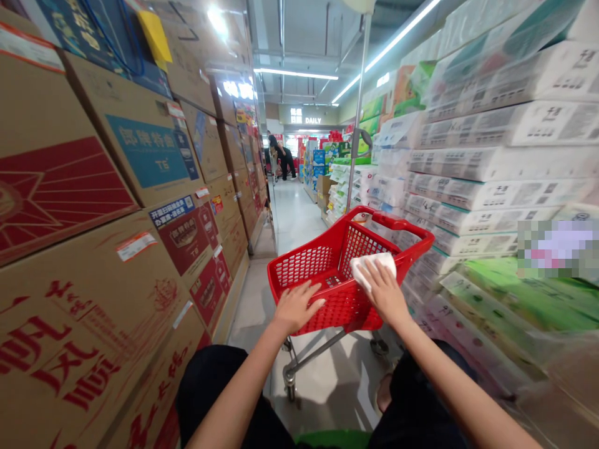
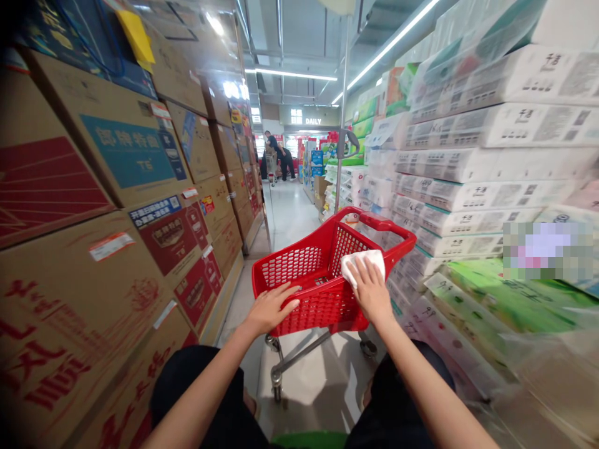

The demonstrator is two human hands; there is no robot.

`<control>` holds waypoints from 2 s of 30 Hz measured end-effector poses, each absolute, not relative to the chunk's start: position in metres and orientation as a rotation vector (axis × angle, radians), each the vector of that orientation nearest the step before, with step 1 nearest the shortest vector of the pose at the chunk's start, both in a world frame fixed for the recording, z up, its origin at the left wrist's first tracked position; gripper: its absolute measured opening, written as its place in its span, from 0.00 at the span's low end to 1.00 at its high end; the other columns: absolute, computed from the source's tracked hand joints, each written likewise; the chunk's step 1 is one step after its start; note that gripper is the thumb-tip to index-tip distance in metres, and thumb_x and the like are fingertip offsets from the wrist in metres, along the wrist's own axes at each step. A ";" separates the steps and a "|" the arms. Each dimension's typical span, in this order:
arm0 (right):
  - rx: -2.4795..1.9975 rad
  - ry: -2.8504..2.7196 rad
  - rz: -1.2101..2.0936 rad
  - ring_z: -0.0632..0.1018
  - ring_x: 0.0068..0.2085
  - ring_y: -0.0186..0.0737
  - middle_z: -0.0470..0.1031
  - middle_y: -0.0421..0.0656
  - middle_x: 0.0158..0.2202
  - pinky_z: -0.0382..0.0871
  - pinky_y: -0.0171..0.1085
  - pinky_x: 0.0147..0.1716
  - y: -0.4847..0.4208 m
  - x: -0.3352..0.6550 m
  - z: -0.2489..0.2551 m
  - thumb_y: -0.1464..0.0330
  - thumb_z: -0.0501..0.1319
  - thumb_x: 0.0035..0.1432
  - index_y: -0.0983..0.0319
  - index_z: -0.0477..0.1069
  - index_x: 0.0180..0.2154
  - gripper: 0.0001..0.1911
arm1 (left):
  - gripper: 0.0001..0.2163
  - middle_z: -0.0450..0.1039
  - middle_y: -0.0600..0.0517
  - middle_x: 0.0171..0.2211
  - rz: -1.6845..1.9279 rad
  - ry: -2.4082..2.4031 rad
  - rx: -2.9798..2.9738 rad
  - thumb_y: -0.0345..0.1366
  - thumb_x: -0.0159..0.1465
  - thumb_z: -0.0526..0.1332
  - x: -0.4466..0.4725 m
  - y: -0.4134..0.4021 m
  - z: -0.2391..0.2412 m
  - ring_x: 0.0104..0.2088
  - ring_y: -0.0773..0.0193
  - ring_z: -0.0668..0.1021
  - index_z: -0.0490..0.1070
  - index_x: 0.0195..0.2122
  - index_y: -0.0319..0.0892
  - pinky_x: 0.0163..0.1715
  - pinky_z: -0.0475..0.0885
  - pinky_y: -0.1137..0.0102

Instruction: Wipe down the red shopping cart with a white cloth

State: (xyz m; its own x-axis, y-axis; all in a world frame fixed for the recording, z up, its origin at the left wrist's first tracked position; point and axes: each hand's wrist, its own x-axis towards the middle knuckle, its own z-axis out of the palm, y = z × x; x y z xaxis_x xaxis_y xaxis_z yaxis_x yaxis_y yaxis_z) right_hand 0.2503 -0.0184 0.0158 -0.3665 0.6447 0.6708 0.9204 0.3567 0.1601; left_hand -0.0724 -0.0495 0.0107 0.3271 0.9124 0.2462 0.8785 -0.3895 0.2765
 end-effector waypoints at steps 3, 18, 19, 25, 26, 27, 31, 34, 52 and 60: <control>-1.183 -2.281 -0.595 0.50 0.71 0.52 0.47 0.43 0.72 0.51 0.57 0.67 -0.032 0.208 0.005 0.71 0.54 0.65 0.55 0.46 0.71 0.36 | 0.25 0.63 0.53 0.66 0.600 1.614 2.553 0.56 0.71 0.47 -0.051 -0.049 0.012 0.62 0.54 0.70 0.57 0.67 0.57 0.62 0.63 0.55; -1.325 -2.116 -0.691 0.55 0.69 0.58 0.63 0.52 0.65 0.50 0.60 0.66 -0.007 0.291 0.030 0.57 0.58 0.64 0.62 0.64 0.62 0.29 | 0.25 0.64 0.58 0.65 0.610 1.578 2.627 0.52 0.71 0.50 -0.052 -0.053 0.008 0.58 0.57 0.74 0.49 0.69 0.63 0.50 0.74 0.62; -1.303 -2.128 -0.676 0.56 0.68 0.59 0.65 0.53 0.63 0.51 0.59 0.66 -0.008 0.284 0.028 0.59 0.59 0.63 0.63 0.65 0.62 0.28 | 0.25 0.65 0.58 0.65 0.617 1.579 2.625 0.52 0.71 0.50 -0.051 -0.055 0.008 0.58 0.57 0.74 0.50 0.69 0.63 0.50 0.74 0.62; -1.071 -2.267 -0.545 0.56 0.69 0.53 0.66 0.50 0.64 0.50 0.61 0.67 -0.024 0.229 0.005 0.77 0.51 0.60 0.61 0.59 0.66 0.32 | 0.24 0.65 0.56 0.64 0.620 1.590 2.628 0.51 0.72 0.49 -0.047 -0.064 0.006 0.58 0.58 0.74 0.53 0.68 0.59 0.52 0.73 0.63; -1.029 -2.309 -0.523 0.55 0.70 0.52 0.63 0.48 0.66 0.51 0.60 0.67 -0.028 0.225 0.006 0.78 0.50 0.61 0.59 0.58 0.66 0.33 | 0.24 0.65 0.56 0.64 0.613 1.601 2.627 0.51 0.72 0.49 -0.047 -0.065 0.006 0.58 0.58 0.73 0.54 0.68 0.59 0.52 0.73 0.62; -0.997 -2.348 -0.502 0.54 0.70 0.50 0.61 0.46 0.67 0.52 0.59 0.67 -0.031 0.224 0.009 0.78 0.49 0.62 0.56 0.57 0.67 0.33 | 0.24 0.65 0.56 0.64 0.602 1.616 2.623 0.50 0.72 0.49 -0.046 -0.066 0.006 0.58 0.57 0.74 0.54 0.68 0.59 0.52 0.73 0.62; -1.080 -2.254 -0.488 0.56 0.70 0.45 0.50 0.39 0.72 0.57 0.54 0.65 -0.034 0.253 0.039 0.78 0.47 0.64 0.48 0.51 0.69 0.36 | 0.24 0.66 0.54 0.63 0.542 1.686 2.585 0.51 0.72 0.49 -0.045 -0.067 0.006 0.56 0.55 0.75 0.55 0.68 0.60 0.48 0.74 0.61; -1.247 -2.058 -0.589 0.53 0.71 0.48 0.44 0.39 0.73 0.55 0.57 0.66 -0.027 0.292 0.056 0.81 0.48 0.59 0.49 0.48 0.70 0.41 | 0.23 0.68 0.53 0.62 0.530 1.705 2.574 0.52 0.71 0.48 -0.043 -0.067 0.006 0.54 0.54 0.76 0.55 0.67 0.60 0.46 0.74 0.61; -1.026 -2.393 -0.522 0.49 0.72 0.50 0.48 0.41 0.72 0.53 0.58 0.67 -0.059 0.203 -0.002 0.78 0.51 0.63 0.51 0.44 0.71 0.38 | 0.33 0.71 0.46 0.57 0.507 1.813 2.580 0.53 0.71 0.46 -0.036 -0.067 -0.001 0.48 0.52 0.78 0.36 0.73 0.51 0.44 0.72 0.63; -1.294 -2.075 -0.548 0.41 0.72 0.50 0.39 0.38 0.74 0.53 0.61 0.66 -0.039 0.273 0.011 0.86 0.46 0.49 0.50 0.38 0.71 0.51 | 0.32 0.70 0.45 0.58 0.507 1.819 2.579 0.53 0.72 0.44 -0.030 -0.066 -0.003 0.48 0.52 0.78 0.35 0.73 0.51 0.43 0.72 0.64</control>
State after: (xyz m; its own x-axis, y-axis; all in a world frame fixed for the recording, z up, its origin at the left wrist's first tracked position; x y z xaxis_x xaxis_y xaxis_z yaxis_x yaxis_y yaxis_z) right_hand 0.2726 -0.0386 0.0111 -0.3235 0.6417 0.6954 0.9014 0.4325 0.0202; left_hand -0.0299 -0.0660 -0.0027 0.3024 0.9090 0.2868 0.9264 -0.3511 0.1360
